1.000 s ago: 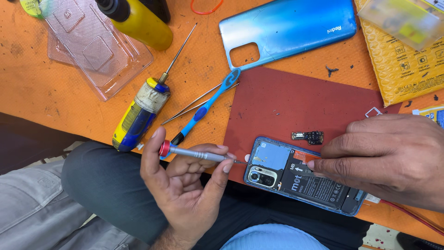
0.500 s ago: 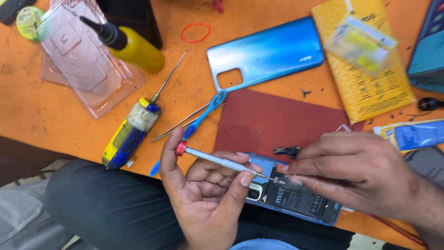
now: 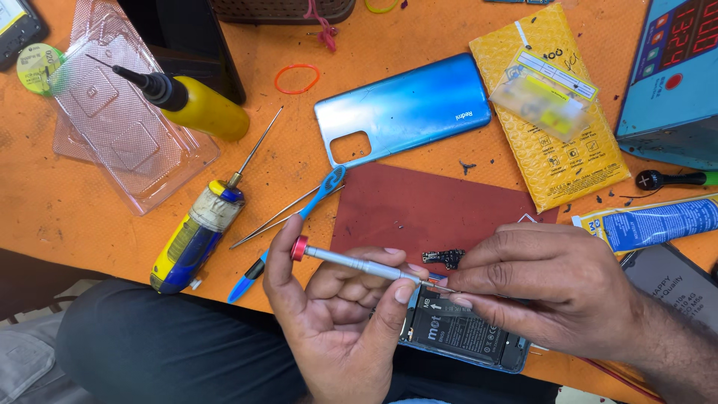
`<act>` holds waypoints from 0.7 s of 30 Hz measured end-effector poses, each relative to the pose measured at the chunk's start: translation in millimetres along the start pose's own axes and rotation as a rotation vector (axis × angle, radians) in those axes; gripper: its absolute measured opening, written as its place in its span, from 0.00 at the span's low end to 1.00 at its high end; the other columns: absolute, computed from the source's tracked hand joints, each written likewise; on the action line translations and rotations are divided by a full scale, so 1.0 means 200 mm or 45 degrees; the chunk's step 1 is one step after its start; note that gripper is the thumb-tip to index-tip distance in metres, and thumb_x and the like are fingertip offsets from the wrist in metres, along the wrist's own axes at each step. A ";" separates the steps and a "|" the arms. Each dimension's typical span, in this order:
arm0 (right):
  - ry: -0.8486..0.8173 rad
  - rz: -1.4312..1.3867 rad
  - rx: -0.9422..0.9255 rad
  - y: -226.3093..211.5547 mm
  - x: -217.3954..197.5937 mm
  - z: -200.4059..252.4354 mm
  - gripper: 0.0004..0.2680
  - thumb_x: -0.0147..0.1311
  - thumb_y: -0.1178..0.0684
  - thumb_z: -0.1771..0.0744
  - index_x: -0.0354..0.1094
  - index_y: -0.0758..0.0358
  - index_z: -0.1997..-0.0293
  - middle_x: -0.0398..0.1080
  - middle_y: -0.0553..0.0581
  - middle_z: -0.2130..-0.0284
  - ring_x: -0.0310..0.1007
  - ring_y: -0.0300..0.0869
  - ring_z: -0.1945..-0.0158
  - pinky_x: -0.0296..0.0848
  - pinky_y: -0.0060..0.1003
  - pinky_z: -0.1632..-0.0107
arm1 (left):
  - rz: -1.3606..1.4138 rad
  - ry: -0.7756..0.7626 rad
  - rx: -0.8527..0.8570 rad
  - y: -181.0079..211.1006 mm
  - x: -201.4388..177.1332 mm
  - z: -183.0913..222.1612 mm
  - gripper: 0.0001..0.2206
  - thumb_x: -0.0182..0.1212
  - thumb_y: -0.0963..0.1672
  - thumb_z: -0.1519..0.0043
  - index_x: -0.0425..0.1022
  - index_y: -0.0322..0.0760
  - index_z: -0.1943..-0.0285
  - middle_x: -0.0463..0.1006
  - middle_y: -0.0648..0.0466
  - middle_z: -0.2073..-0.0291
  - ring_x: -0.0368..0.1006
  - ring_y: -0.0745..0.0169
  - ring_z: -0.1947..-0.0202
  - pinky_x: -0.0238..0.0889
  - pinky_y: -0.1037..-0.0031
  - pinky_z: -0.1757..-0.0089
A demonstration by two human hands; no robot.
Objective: The person repairs a mobile phone by hand and using a screwdriver. They insert a battery, connect a charging cable, and secure the internal components with small screws.
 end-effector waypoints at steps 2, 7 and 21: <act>0.002 0.022 -0.014 -0.01 0.00 -0.01 0.08 0.66 0.53 0.37 0.78 0.57 0.57 0.78 0.49 0.65 0.80 0.37 0.62 0.76 0.33 0.62 | -0.100 0.011 0.090 0.03 0.00 0.02 0.43 0.63 0.31 0.38 0.36 0.39 0.20 0.80 0.34 0.53 0.83 0.49 0.54 0.79 0.61 0.48; 0.011 0.120 -0.103 -0.05 0.01 -0.02 0.08 0.67 0.53 0.38 0.77 0.57 0.58 0.78 0.47 0.65 0.79 0.38 0.63 0.74 0.34 0.64 | -0.240 -0.087 0.359 0.09 0.03 0.09 0.42 0.67 0.31 0.35 0.40 0.43 0.19 0.81 0.35 0.53 0.85 0.49 0.54 0.81 0.61 0.47; 0.059 0.231 -0.158 -0.08 -0.01 -0.03 0.09 0.68 0.55 0.40 0.77 0.56 0.59 0.76 0.47 0.66 0.76 0.38 0.66 0.73 0.34 0.66 | -0.401 -0.255 0.588 0.09 0.06 0.12 0.43 0.69 0.31 0.37 0.46 0.50 0.19 0.81 0.36 0.55 0.85 0.50 0.56 0.84 0.62 0.50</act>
Point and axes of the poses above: each hand's wrist, its own z-axis away from the middle knuckle, its own x-axis out of the palm, y = z × x, the point moved 9 cm from there along -z, towards the middle knuckle
